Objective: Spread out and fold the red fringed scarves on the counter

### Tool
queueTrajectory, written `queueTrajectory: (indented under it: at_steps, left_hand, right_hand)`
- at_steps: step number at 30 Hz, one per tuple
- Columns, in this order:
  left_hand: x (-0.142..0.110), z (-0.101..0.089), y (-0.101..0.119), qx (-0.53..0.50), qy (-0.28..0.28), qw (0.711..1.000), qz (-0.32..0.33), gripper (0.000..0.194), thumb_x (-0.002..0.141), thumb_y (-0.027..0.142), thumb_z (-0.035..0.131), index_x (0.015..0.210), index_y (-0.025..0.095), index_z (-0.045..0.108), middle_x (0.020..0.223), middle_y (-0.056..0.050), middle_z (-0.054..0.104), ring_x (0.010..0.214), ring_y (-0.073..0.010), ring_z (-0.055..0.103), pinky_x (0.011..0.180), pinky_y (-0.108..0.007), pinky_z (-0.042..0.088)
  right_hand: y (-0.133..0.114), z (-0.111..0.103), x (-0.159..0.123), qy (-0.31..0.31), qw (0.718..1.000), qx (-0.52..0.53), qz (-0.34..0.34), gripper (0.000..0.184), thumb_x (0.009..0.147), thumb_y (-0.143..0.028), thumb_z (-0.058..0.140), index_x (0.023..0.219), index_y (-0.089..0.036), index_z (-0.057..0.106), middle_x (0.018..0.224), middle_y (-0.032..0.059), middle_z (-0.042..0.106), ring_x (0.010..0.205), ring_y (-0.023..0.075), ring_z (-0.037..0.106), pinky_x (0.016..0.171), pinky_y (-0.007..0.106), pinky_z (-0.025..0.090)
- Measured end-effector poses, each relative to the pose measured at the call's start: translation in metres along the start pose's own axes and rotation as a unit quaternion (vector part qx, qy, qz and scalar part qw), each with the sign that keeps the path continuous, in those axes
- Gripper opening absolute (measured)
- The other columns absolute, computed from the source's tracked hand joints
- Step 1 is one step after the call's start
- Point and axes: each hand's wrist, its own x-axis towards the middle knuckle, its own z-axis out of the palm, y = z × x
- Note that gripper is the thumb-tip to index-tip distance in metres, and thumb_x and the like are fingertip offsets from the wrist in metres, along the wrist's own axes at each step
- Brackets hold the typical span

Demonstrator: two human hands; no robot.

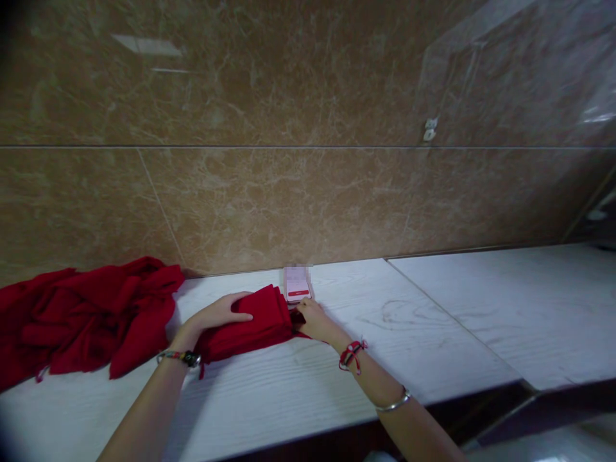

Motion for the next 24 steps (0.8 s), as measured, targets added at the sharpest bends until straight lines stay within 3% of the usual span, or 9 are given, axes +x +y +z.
queueTrajectory:
  at_steps: [4,7,9,11,15,20,24]
  left_hand:
    - [-0.009,-0.011,-0.007,-0.035,-0.005,0.999,-0.004,0.061,0.063,0.045,0.061,0.117,0.017,0.048,0.119,-0.003,0.055,0.105,-0.0204,0.051,0.094,-0.03,0.036]
    - [-0.009,-0.008,-0.01,-0.043,-0.02,0.999,-0.008,0.056,0.067,0.047,0.057,0.114,0.017,0.05,0.117,-0.003,0.056,0.102,-0.0198,0.053,0.093,-0.03,0.037]
    - [-0.006,-0.001,-0.008,-0.032,-0.035,0.999,-0.008,0.057,0.067,0.048,0.056,0.114,0.017,0.05,0.116,-0.004,0.057,0.101,-0.0196,0.053,0.092,-0.029,0.037]
    - [-0.002,0.006,-0.003,-0.008,-0.05,0.999,-0.002,0.06,0.067,0.05,0.057,0.116,0.017,0.048,0.116,-0.005,0.057,0.101,-0.0195,0.053,0.092,-0.029,0.037]
    - [0.003,0.009,0.011,0.06,-0.066,0.996,0.001,0.068,0.063,0.052,0.06,0.12,0.02,0.045,0.121,-0.006,0.053,0.107,-0.022,0.049,0.094,-0.032,0.034]
    - [0.006,-0.014,0.014,-0.008,-0.182,0.98,-0.073,0.078,0.057,0.044,0.066,0.126,0.021,0.037,0.131,-0.006,0.043,0.114,-0.021,0.044,0.096,-0.028,0.033]
    - [0.015,-0.023,0.014,-0.064,-0.273,0.947,-0.155,0.068,0.048,0.039,0.071,0.11,0.019,0.052,0.114,-0.007,0.059,0.096,-0.0238,0.057,0.079,-0.031,0.046]
  right_hand:
    - [-0.002,-0.003,-0.002,0.018,0.999,0.035,-0.013,0.028,0.067,-0.022,0.062,0.093,-0.014,0.06,0.099,0.0098,0.056,0.096,0.022,0.049,0.084,0.037,0.039]
    - [-0.008,-0.008,0.001,0.078,0.984,0.154,-0.039,0.032,0.076,-0.022,0.052,0.107,-0.018,0.054,0.11,0.0087,0.055,0.104,0.0194,0.048,0.091,0.038,0.035]
    - [-0.014,-0.008,0.006,0.104,0.965,0.241,-0.008,0.037,0.081,-0.027,0.046,0.116,-0.018,0.047,0.116,0.0096,0.052,0.108,0.0185,0.047,0.093,0.038,0.036]
    - [-0.02,-0.006,0.011,0.091,0.951,0.295,0.018,0.045,0.082,-0.033,0.046,0.124,-0.02,0.04,0.121,0.0101,0.049,0.11,0.019,0.047,0.093,0.038,0.037]
    - [-0.028,-0.002,0.014,0.045,0.952,0.301,-0.007,0.061,0.072,-0.032,0.061,0.126,-0.022,0.036,0.125,0.009,0.046,0.111,0.0194,0.046,0.095,0.038,0.036]
    - [-0.021,0.0,0.014,0.017,0.941,0.338,0.027,0.068,0.068,-0.026,0.065,0.127,-0.021,0.032,0.12,0.0099,0.05,0.102,0.0187,0.053,0.091,0.039,0.041]
    - [-0.015,0.005,0.018,-0.014,0.935,0.352,0.043,0.076,0.067,-0.027,0.067,0.131,-0.022,0.027,0.115,0.0094,0.055,0.102,0.02,0.054,0.092,0.041,0.04]
